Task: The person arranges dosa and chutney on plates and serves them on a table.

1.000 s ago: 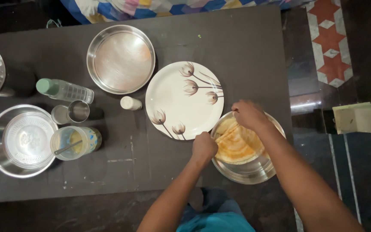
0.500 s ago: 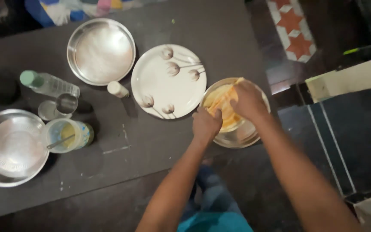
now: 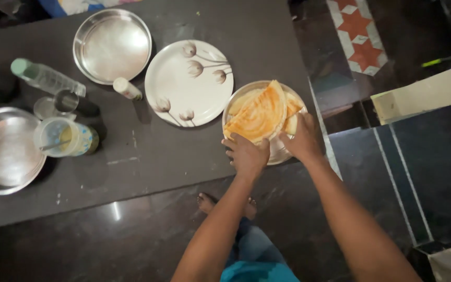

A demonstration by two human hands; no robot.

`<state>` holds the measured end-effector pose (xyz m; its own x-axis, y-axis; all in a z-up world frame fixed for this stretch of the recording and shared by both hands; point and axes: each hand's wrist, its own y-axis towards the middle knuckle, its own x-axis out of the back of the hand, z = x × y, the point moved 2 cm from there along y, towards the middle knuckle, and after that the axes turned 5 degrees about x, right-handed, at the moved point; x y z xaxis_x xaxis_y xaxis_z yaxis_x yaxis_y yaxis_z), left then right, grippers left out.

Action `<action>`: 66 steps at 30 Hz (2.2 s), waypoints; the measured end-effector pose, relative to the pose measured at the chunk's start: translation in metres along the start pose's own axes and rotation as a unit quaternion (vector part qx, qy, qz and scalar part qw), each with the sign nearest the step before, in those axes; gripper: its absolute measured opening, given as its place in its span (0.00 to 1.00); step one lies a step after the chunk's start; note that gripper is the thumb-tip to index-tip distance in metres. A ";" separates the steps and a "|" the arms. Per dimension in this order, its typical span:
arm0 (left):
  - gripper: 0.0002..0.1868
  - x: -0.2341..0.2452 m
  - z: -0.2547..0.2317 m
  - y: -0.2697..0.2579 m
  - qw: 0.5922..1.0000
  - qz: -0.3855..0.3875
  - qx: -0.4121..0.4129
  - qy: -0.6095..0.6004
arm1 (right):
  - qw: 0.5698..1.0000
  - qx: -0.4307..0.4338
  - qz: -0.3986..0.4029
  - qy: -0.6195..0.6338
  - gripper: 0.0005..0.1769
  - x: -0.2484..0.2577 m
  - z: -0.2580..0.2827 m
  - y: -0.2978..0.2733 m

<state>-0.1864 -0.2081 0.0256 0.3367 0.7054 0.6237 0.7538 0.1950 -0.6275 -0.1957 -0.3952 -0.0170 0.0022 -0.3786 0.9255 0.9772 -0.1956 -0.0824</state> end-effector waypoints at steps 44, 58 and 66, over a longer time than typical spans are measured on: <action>0.20 0.162 0.133 0.071 0.766 0.320 -0.100 -0.549 | 0.919 0.382 -0.092 0.025 0.25 0.083 0.263 0.098; 0.22 0.170 0.172 0.095 0.764 0.288 -0.081 -0.572 | 0.867 0.494 0.060 -0.031 0.20 0.070 0.330 0.122; 0.31 0.235 0.157 0.114 0.828 0.129 -0.252 -0.485 | 0.882 0.467 0.041 -0.043 0.15 0.072 0.351 0.130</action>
<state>-0.1099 0.0864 0.0272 0.0958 0.9425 -0.3202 0.9494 -0.1832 -0.2552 0.0058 -0.1306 0.1689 0.0570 -0.2788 0.9587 0.7223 0.6744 0.1531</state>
